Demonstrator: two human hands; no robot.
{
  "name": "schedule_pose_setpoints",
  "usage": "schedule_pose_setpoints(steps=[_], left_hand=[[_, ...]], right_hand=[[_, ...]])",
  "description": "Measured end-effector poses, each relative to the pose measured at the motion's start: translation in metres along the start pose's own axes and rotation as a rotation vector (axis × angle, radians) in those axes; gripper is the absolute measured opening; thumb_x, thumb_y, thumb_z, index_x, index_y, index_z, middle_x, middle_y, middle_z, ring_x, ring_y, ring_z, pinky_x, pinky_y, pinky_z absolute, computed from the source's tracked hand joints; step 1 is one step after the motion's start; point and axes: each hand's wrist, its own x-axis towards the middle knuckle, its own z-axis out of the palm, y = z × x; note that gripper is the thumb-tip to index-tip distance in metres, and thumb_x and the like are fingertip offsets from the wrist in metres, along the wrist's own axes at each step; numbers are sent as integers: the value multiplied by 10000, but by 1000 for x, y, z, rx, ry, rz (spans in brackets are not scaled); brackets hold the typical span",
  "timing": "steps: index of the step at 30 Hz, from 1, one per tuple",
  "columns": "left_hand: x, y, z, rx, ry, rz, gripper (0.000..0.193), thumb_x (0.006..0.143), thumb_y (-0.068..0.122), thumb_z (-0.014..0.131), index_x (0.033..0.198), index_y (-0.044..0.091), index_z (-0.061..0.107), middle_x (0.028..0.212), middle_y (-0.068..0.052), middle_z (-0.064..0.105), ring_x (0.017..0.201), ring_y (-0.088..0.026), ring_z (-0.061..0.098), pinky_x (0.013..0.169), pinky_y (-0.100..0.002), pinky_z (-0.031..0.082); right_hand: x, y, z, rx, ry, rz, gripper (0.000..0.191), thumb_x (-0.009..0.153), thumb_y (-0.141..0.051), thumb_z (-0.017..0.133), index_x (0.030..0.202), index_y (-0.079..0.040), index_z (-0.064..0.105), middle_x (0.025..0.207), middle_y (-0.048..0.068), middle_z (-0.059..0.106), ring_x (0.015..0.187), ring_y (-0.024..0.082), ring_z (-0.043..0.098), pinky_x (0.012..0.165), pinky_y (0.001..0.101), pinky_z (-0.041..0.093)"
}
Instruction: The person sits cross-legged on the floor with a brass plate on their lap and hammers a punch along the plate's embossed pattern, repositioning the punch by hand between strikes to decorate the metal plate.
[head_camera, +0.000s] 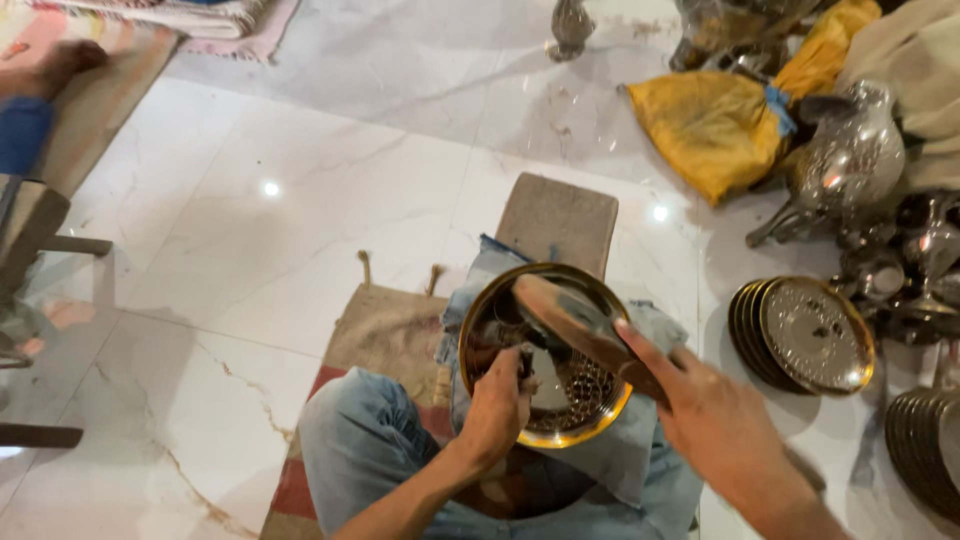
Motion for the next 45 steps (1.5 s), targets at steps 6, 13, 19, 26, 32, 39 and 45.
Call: schedule_pose_setpoints(steps=[6,13,19,26,32,39,45], left_hand=[[16,9,-8,82,-194,199,435,879,84,718,1296,35,600,1069,-197,666,959,-430,650,777,-496,517],[23,11,-13,94,-193,152,443,886,115,739,1303,32,613,992,-176,654,931,-390,652,791,-471,511],[23,14,-14,84,-208,104,459,882,118,736,1319,42,617,962,-166,653,900,-369,658,771,-456,515],[21,14,-15,64,-214,83,438,895,132,742,1307,44,622,968,-169,660,909,-368,660,783,-460,512],[22,8,-11,58,-228,156,448,882,117,742,1305,38,618,1059,-176,663,985,-402,648,814,-477,515],[27,9,-7,110,-237,80,487,876,163,757,1328,60,607,1053,-164,663,982,-385,650,809,-474,515],[24,11,-10,95,-213,97,466,880,156,755,1316,54,623,1036,-171,674,965,-382,658,810,-473,516]], right_hand=[[-5,14,55,18,-158,132,1012,872,-132,628,1595,-575,74,1091,33,625,914,263,735,765,429,637],[21,65,-103,-273,738,217,731,939,-152,584,1567,-460,370,961,76,683,780,283,730,659,426,613],[26,52,-134,-392,1248,126,781,939,-152,569,1599,-433,260,1019,71,664,814,270,731,673,414,626],[41,71,-122,-295,751,142,853,939,-152,553,1637,-401,131,1086,65,642,854,254,732,690,400,641],[41,58,121,-279,43,104,950,914,-107,566,1638,-497,89,1115,40,631,914,243,729,705,389,657],[22,90,154,572,571,121,672,808,-344,784,1404,-231,494,967,91,724,743,251,772,742,417,633],[-14,115,150,958,847,-60,242,907,-59,739,1089,-87,583,963,77,652,916,137,700,920,282,562]])
